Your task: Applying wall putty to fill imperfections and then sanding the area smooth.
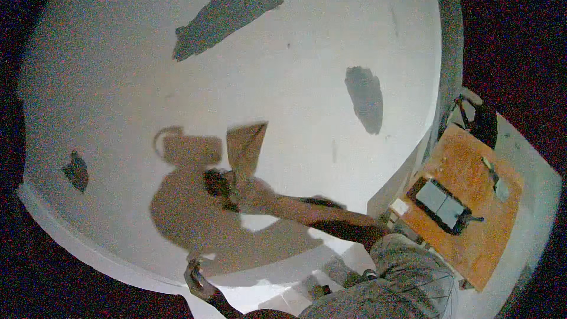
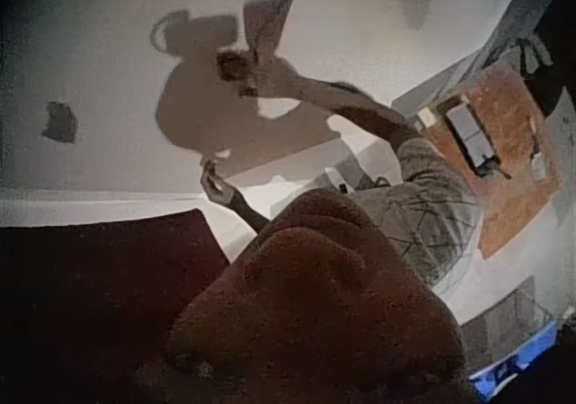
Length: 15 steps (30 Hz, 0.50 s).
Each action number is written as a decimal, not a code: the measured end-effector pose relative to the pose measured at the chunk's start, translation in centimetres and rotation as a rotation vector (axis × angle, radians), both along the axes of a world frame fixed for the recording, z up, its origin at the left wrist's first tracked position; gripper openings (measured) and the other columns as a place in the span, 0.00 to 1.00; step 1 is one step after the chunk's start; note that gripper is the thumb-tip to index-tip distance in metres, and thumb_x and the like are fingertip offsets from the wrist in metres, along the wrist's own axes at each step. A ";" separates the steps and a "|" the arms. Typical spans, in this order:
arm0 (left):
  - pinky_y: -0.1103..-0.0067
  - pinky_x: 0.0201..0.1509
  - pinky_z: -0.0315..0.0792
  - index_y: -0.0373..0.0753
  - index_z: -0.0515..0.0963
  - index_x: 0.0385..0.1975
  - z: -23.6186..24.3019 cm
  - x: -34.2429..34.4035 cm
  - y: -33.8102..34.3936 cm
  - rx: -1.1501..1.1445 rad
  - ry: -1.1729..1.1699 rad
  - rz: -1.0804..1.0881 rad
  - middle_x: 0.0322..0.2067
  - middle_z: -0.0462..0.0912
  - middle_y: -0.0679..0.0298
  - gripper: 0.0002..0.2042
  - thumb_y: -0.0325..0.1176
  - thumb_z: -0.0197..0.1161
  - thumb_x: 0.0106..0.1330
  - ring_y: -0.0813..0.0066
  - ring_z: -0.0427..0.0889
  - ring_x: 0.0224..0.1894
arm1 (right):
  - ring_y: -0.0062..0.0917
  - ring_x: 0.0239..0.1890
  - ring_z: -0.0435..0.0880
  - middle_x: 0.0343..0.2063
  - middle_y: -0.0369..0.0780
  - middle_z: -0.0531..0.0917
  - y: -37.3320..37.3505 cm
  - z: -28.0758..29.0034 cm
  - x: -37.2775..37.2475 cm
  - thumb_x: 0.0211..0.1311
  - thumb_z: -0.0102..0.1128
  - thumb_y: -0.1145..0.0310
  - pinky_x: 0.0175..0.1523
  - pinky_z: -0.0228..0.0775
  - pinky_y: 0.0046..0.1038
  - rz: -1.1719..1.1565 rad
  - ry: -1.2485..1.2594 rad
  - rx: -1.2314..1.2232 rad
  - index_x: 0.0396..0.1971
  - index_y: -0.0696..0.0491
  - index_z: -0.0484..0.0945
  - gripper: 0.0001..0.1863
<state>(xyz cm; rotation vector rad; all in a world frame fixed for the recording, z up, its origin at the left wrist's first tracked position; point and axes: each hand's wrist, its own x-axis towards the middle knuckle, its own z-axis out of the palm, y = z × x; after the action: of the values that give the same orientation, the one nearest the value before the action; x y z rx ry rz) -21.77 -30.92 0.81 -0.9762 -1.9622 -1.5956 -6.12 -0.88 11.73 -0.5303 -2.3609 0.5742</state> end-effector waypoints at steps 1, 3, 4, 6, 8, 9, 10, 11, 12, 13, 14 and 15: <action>0.68 0.57 0.75 0.29 0.79 0.47 1.8 0.3 0.2 -0.026 0.083 -0.004 0.44 0.83 0.51 0.13 0.32 0.50 0.78 0.60 0.82 0.50 | 0.56 0.71 0.61 0.67 0.63 0.61 0.4 -0.9 -1.1 0.66 0.56 0.40 0.69 0.61 0.56 -0.054 -0.207 -0.042 0.67 0.58 0.64 0.42; 0.64 0.61 0.73 0.30 0.78 0.51 3.8 -0.2 -0.9 -0.042 0.028 -0.058 0.50 0.81 0.48 0.15 0.35 0.55 0.76 0.56 0.80 0.55 | 0.52 0.63 0.71 0.60 0.52 0.75 4.9 0.1 0.0 0.62 0.59 0.42 0.64 0.66 0.54 -0.379 0.020 0.605 0.63 0.55 0.70 0.38; 0.60 0.64 0.71 0.31 0.78 0.54 3.8 -0.9 -2.9 -0.031 -0.105 -0.090 0.56 0.78 0.45 0.17 0.38 0.60 0.73 0.51 0.77 0.60 | 0.51 0.62 0.72 0.58 0.50 0.77 5.2 2.5 2.5 0.61 0.62 0.47 0.66 0.63 0.52 -0.352 0.602 0.560 0.63 0.55 0.70 0.36; 0.62 0.54 0.80 0.29 0.80 0.44 4.8 -1.1 -3.4 0.076 0.302 0.075 0.41 0.86 0.50 0.14 0.34 0.53 0.79 0.60 0.85 0.44 | 0.54 0.63 0.70 0.58 0.53 0.76 9.3 4.6 6.0 0.63 0.62 0.62 0.69 0.58 0.50 -0.735 0.727 0.400 0.66 0.56 0.67 0.32; 0.67 0.49 0.82 0.30 0.81 0.43 3.3 -3.2 -4.3 0.167 0.240 0.019 0.38 0.86 0.53 0.12 0.33 0.55 0.78 0.62 0.85 0.41 | 0.60 0.67 0.64 0.68 0.58 0.64 12.8 5.2 10.6 0.62 0.63 0.63 0.72 0.55 0.51 -0.897 0.732 0.452 0.74 0.58 0.55 0.43; 0.69 0.47 0.82 0.32 0.82 0.43 1.7 -4.3 -5.3 0.157 0.180 0.048 0.38 0.87 0.54 0.13 0.36 0.56 0.78 0.63 0.85 0.41 | 0.60 0.69 0.61 0.69 0.59 0.63 12.0 5.5 10.0 0.64 0.60 0.65 0.73 0.55 0.50 -0.763 0.720 0.461 0.74 0.61 0.53 0.42; 0.67 0.49 0.82 0.34 0.82 0.43 0.0 -4.8 -6.1 0.099 0.088 0.114 0.41 0.86 0.55 0.11 0.36 0.58 0.77 0.63 0.85 0.42 | 0.59 0.72 0.58 0.71 0.59 0.61 10.6 5.1 9.7 0.65 0.58 0.66 0.74 0.55 0.49 -0.639 0.700 0.471 0.74 0.63 0.51 0.41; 0.67 0.49 0.82 0.34 0.82 0.43 -0.4 -4.8 -6.2 0.115 0.099 0.132 0.41 0.86 0.55 0.11 0.36 0.58 0.77 0.63 0.85 0.42 | 0.57 0.70 0.63 0.69 0.58 0.64 10.5 1.9 8.1 0.62 0.63 0.62 0.71 0.60 0.47 -0.553 0.549 0.586 0.73 0.63 0.54 0.43; 0.66 0.51 0.80 0.35 0.81 0.46 -0.7 -4.3 -6.3 0.042 0.095 0.170 0.43 0.86 0.54 0.11 0.36 0.57 0.77 0.61 0.85 0.45 | 0.49 0.64 0.70 0.60 0.56 0.72 7.8 0.4 6.0 0.63 0.64 0.54 0.66 0.66 0.43 -0.485 0.153 0.382 0.68 0.62 0.60 0.40; 0.65 0.53 0.79 0.36 0.80 0.48 -1.0 -3.4 -4.8 -0.027 0.092 0.164 0.45 0.86 0.53 0.12 0.37 0.56 0.77 0.59 0.84 0.47 | 0.41 0.55 0.76 0.54 0.49 0.78 8.7 -5.2 3.9 0.64 0.62 0.46 0.60 0.69 0.39 -0.267 -0.070 0.099 0.62 0.57 0.69 0.36; 0.64 0.56 0.77 0.37 0.79 0.51 -1.4 -2.1 -3.5 -0.102 0.087 0.162 0.47 0.86 0.53 0.12 0.37 0.56 0.78 0.57 0.84 0.49 | 0.32 0.45 0.82 0.47 0.42 0.84 9.6 -11.1 1.9 0.64 0.61 0.38 0.55 0.72 0.35 -0.041 -0.292 -0.191 0.55 0.53 0.77 0.34; 0.62 0.58 0.75 0.38 0.78 0.54 -1.8 -0.2 -3.6 -0.188 0.072 0.188 0.49 0.86 0.52 0.13 0.37 0.55 0.78 0.55 0.84 0.52 | 0.39 0.53 0.81 0.50 0.44 0.83 7.4 -14.4 1.5 0.66 0.59 0.42 0.54 0.75 0.41 0.197 -0.432 -0.212 0.56 0.52 0.77 0.31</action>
<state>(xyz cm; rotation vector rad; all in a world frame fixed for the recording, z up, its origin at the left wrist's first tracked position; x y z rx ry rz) -22.00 -34.55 -0.97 -0.8753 -2.1138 -1.2767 -4.63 6.49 -2.71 -0.5641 -2.7998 0.8807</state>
